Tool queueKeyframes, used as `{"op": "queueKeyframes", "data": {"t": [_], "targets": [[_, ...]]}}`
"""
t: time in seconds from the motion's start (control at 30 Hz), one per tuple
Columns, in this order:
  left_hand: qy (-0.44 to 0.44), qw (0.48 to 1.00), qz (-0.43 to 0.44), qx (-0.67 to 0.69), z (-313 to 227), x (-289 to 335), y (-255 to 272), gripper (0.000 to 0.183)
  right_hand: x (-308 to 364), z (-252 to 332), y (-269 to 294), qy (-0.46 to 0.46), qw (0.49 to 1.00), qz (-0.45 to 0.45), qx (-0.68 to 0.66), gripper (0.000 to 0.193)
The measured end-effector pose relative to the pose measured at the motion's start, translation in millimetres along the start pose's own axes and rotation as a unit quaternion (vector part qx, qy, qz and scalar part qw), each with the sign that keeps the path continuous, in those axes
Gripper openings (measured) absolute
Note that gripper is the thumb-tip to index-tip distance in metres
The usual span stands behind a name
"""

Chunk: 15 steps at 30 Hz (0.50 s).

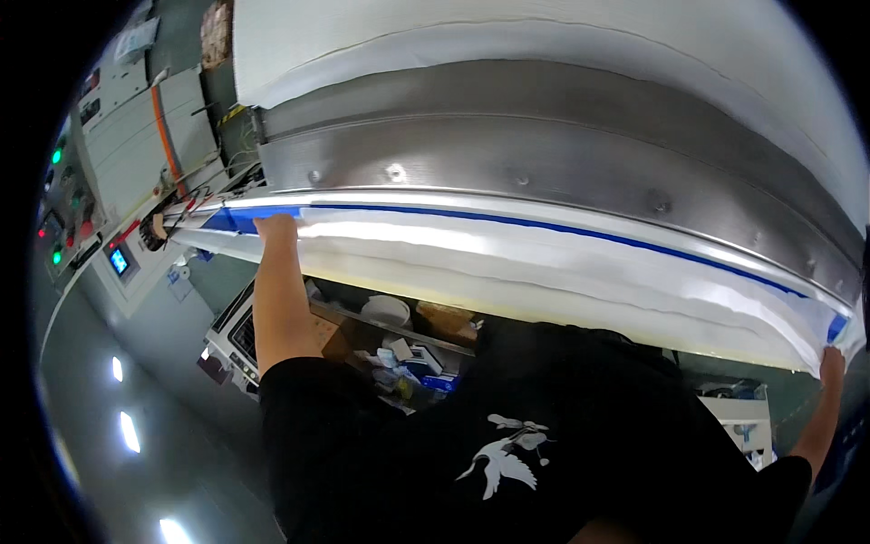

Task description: The person repeatedly feeds individual white paper sheets into a machine's input slot, aligning and inserting each sheet by hand. The person also briefly adjusts the head-mounted camera strap during the task.

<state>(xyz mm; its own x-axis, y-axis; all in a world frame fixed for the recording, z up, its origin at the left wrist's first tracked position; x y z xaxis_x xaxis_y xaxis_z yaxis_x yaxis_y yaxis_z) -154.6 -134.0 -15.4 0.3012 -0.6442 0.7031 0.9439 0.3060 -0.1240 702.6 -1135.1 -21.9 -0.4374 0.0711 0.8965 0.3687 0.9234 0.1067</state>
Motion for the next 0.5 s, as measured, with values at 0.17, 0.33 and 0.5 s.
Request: {"op": "queueKeyframes", "data": {"t": [0.17,0.33,0.5], "targets": [[0.101,0.969,-0.079,0.209,73.5,-25.4,-25.3,0.021,5.2,40.9,15.1,0.076,0.99,-0.035,0.113,0.016],[0.007,0.965,-0.198,0.174,56.5,-50.3,-2.3,0.039,51.5,112.3,80.5,0.081,0.991,0.043,-0.098,0.033],[-0.009,0.933,-0.221,0.284,14.8,-13.4,43.4,0.031,71.1,180.3,136.4,0.13,0.969,0.125,-0.171,0.054]]}}
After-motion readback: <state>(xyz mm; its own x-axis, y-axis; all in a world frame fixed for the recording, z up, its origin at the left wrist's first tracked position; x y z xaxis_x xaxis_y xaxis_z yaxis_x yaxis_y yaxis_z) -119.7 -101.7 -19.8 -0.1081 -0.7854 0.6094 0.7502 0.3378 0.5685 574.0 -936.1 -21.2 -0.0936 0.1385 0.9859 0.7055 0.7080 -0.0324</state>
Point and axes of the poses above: each hand's wrist, its own x-axis away from the middle knuckle, its own y-axis out of the back of the hand, z = x × y, the point moved 8 cm from there along -x, towards the middle knuckle, and after that the axes turned 9 degrees about z, right-handed, at the moved point
